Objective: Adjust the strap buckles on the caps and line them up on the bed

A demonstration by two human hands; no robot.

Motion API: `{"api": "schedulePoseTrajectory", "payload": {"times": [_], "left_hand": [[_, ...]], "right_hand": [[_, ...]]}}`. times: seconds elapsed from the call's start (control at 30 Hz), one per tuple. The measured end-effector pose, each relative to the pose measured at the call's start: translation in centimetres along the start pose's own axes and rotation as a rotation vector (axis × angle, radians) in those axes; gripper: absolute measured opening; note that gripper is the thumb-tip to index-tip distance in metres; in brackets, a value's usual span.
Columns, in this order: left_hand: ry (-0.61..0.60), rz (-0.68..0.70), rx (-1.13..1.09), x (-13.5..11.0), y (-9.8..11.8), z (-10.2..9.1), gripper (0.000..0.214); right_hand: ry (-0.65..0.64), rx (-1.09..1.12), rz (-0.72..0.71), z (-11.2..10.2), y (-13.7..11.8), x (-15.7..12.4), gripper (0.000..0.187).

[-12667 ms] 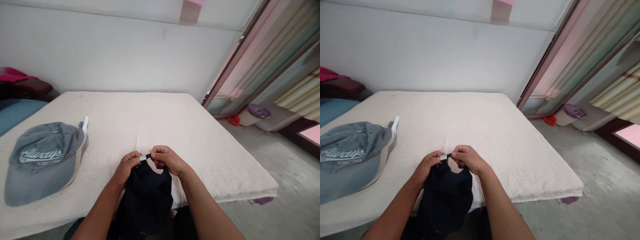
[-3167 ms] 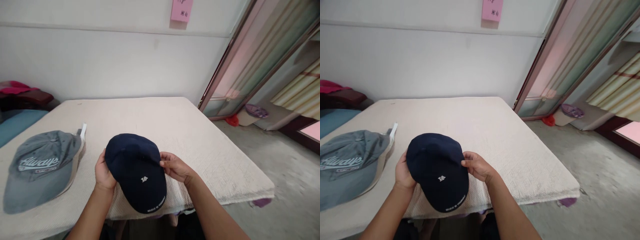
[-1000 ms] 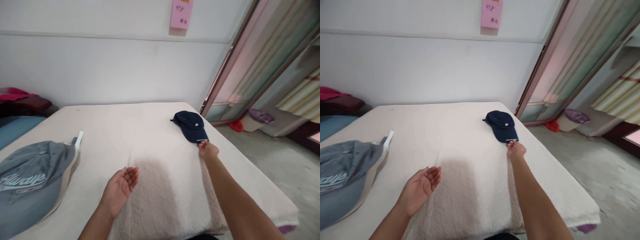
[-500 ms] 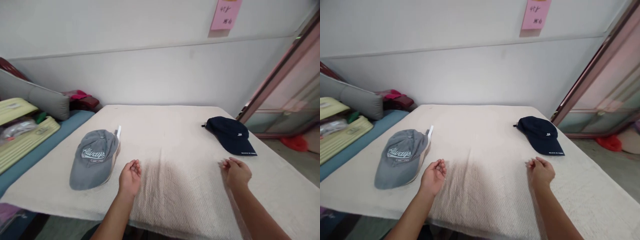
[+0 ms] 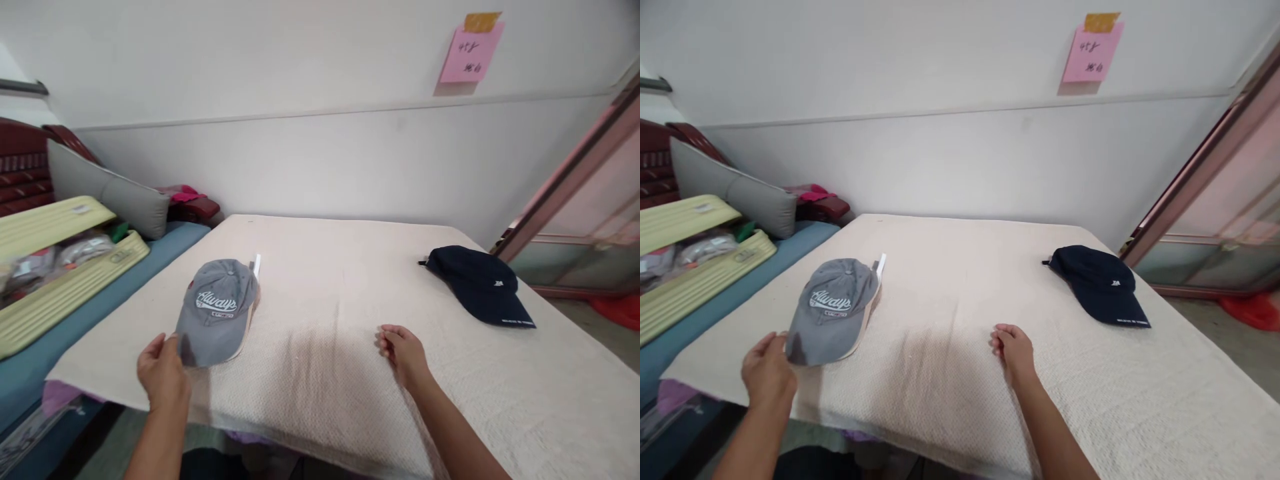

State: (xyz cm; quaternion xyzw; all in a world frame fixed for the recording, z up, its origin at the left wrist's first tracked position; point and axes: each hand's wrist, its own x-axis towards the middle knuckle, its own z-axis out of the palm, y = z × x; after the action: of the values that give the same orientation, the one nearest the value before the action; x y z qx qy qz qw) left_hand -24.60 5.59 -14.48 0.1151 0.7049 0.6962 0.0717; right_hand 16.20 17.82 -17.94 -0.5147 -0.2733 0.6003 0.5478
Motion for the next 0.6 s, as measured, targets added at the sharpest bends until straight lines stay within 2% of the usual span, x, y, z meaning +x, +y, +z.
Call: {"api": "schedulePoseTrajectory", "payload": {"times": [0.17,0.3,0.47,0.6], "left_hand": [[0.001,-0.038,0.059,0.7,-1.0,0.0,0.059],[-0.032,-0.025,0.130,0.9,-0.8,-0.7,0.067],[-0.115,-0.073,0.283,1.5,-0.9,-1.2,0.080],[-0.158,-0.005,0.439,2.1,-1.1,-1.1,0.086]], "right_hand": [[-0.103,-0.065,0.026,3.6,0.1,-1.0,0.015],[-0.165,-0.140,0.019,5.7,0.0,-2.0,0.013],[-0.211,-0.214,0.016,6.9,0.3,-2.5,0.012],[-0.238,-0.254,0.025,7.1,0.7,-2.5,0.011]]}}
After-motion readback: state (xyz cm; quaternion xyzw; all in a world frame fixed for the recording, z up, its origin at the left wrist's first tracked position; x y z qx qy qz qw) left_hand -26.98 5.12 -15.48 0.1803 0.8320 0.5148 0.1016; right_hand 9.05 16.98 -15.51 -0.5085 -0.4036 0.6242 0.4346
